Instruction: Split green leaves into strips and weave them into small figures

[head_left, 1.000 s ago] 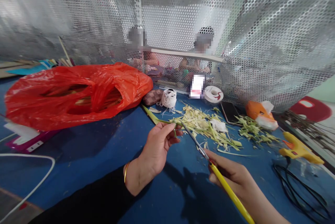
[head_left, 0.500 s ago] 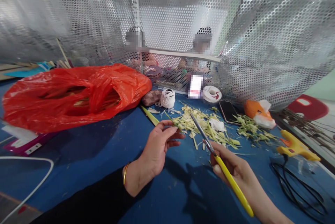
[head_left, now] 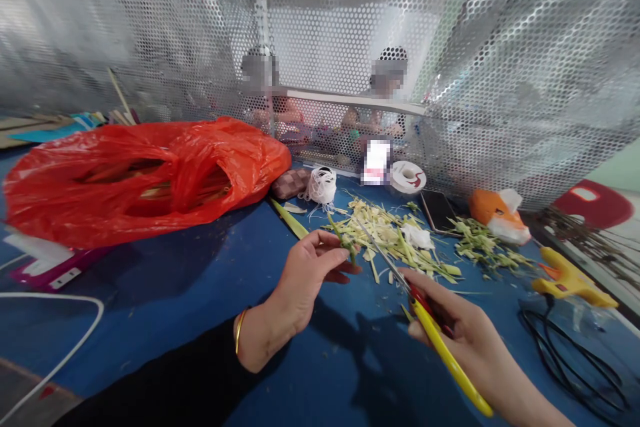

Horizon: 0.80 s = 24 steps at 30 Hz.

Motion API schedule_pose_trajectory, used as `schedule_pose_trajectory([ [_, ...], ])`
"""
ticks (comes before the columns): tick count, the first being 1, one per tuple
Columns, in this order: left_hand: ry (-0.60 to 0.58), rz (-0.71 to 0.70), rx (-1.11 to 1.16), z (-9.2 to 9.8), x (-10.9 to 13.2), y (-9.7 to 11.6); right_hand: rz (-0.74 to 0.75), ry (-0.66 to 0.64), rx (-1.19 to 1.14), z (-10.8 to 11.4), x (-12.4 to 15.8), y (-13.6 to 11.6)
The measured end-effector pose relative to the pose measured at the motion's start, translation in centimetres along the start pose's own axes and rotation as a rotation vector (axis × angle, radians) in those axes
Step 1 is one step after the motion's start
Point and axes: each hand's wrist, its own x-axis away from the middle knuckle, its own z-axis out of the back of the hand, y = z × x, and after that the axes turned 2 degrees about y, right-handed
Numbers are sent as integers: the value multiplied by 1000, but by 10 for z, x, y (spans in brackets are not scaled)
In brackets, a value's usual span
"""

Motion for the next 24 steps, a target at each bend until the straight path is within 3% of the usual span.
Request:
schedule_pose_trajectory([
  [16,116,-50,-148,0,-2,-1,75,-79,255,6,1,1],
  [24,92,-32,-138,1,-1,-5,110,-92,274,5,1,2],
])
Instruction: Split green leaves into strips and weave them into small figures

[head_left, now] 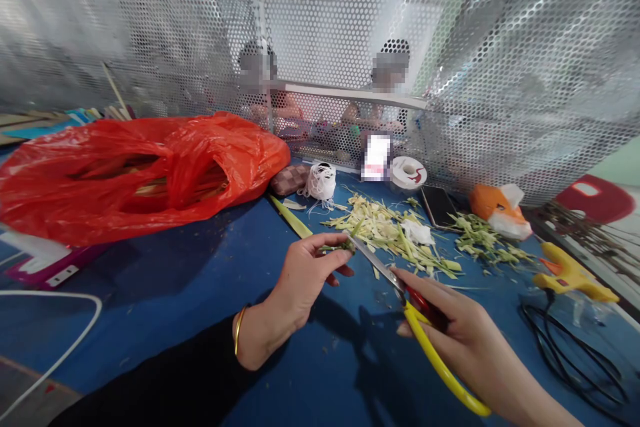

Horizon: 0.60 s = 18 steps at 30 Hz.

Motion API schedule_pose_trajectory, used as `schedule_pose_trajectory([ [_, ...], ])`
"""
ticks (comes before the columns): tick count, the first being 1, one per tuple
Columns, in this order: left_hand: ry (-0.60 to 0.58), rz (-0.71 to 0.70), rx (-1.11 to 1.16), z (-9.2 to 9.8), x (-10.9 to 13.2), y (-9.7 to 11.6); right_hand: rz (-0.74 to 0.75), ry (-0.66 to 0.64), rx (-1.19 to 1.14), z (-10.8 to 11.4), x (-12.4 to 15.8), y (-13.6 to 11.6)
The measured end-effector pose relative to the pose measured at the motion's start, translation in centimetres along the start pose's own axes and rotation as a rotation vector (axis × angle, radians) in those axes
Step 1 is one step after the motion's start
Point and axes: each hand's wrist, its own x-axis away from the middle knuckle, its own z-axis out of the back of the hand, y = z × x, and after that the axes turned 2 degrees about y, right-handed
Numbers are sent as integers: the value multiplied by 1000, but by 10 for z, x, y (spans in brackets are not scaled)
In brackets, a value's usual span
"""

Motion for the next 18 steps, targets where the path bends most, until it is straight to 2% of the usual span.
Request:
schedule_pose_trajectory([
  [5,-38,29,32,2,-2,-2,-5,-13,2,0,-1,-1],
  [18,-31,58,8,1,-3,-2,6,-69,-8,-4,2,1],
])
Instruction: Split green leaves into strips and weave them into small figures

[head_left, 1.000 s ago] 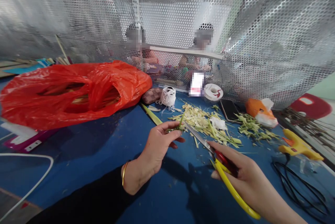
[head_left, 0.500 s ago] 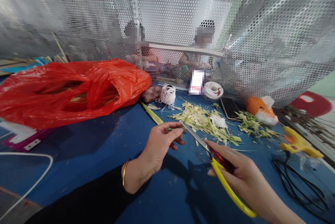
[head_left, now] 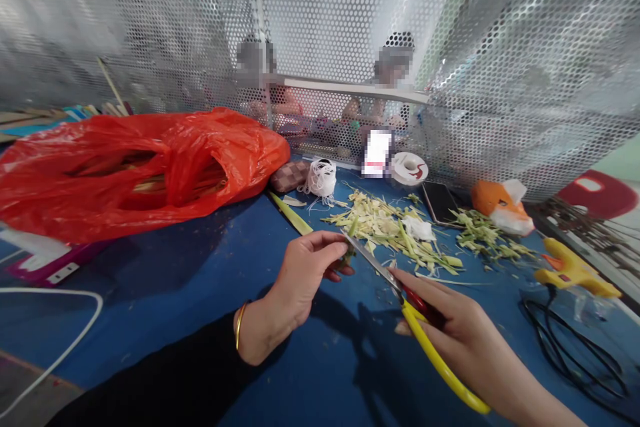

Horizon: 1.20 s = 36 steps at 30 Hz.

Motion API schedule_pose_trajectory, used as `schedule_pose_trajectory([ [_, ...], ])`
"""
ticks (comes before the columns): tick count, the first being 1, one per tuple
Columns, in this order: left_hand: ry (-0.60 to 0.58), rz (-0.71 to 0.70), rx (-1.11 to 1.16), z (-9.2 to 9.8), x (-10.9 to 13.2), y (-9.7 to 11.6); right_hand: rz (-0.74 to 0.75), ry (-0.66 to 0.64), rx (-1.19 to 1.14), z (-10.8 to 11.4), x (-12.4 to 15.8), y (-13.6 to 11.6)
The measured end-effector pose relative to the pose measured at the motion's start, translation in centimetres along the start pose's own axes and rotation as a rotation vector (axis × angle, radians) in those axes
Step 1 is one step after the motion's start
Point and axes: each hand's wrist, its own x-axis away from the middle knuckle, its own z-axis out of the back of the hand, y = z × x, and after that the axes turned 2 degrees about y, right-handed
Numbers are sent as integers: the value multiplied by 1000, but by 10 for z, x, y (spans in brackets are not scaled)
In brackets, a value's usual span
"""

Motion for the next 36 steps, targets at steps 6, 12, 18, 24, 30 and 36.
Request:
schedule_pose_trajectory([
  [6,-3,11,9,0,0,1,-8,-4,-37,1,0,-1],
  [12,1,27,27,0,0,0,-21,-1,-46,-2,0,-1],
  [18,-13,21,21,1,0,-2,-5,5,-16,0,1,-2],
  [24,-13,29,21,0,0,-1,12,30,9,3,0,-4],
  [30,-15,37,9,1,-2,-2,28,50,-3,3,-2,-6],
  [36,-60,66,70,0,0,-1,-74,165,79,6,-6,9],
])
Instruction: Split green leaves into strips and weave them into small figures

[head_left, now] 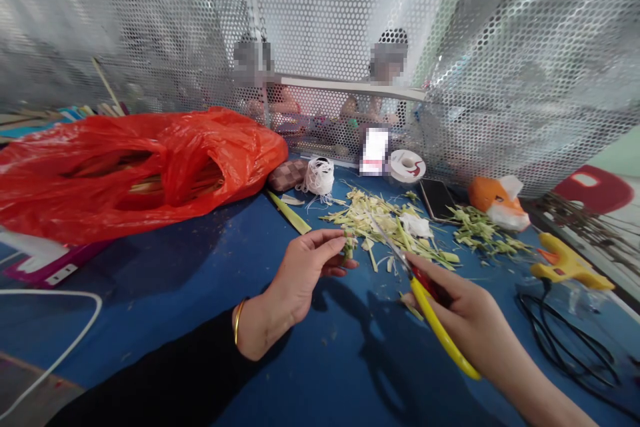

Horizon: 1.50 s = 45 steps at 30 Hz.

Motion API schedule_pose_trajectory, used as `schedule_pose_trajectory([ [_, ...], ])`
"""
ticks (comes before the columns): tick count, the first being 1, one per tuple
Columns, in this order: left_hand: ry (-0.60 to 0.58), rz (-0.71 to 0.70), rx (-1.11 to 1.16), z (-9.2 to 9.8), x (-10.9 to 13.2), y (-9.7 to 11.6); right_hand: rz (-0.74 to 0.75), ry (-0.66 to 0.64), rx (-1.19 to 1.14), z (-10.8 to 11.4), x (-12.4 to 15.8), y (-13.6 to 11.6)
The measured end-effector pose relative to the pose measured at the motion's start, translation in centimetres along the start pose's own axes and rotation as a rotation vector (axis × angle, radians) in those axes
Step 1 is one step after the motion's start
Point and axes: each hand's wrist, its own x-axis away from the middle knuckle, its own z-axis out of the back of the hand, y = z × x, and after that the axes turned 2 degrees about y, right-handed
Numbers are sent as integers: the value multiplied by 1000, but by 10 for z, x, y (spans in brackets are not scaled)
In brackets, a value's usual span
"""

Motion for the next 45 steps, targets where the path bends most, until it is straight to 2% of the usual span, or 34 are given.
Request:
schedule_pose_trajectory([
  [4,-74,34,65,0,1,0,-63,71,348,0,-10,15],
  [8,-74,80,74,1,0,-1,-37,7,678,-1,-17,22],
  [11,-51,79,65,1,2,-2,50,-36,735,-2,-18,25],
  [14,-49,84,82,0,4,-4,63,-75,695,1,-20,31],
  [16,-26,103,95,-1,5,-6,64,-76,643,4,-22,34],
  [19,28,101,88,-6,7,-8,58,21,467,7,-22,31],
  [21,40,71,69,-12,9,-10,23,76,165,6,-20,21],
  [24,46,-15,22,-24,15,-14,-101,10,-482,-1,-12,-3],
  [27,48,-77,-58,-37,20,-20,-167,-16,-819,-8,-4,-22],
  [32,46,-140,-196,-50,24,-26,-269,66,-951,-12,1,-28],
  [39,43,-220,-360,-51,24,-26,-329,129,-1025,-15,0,-26],
  [45,6,-116,-272,-47,20,-30,-315,125,-1047,-19,1,-25],
])
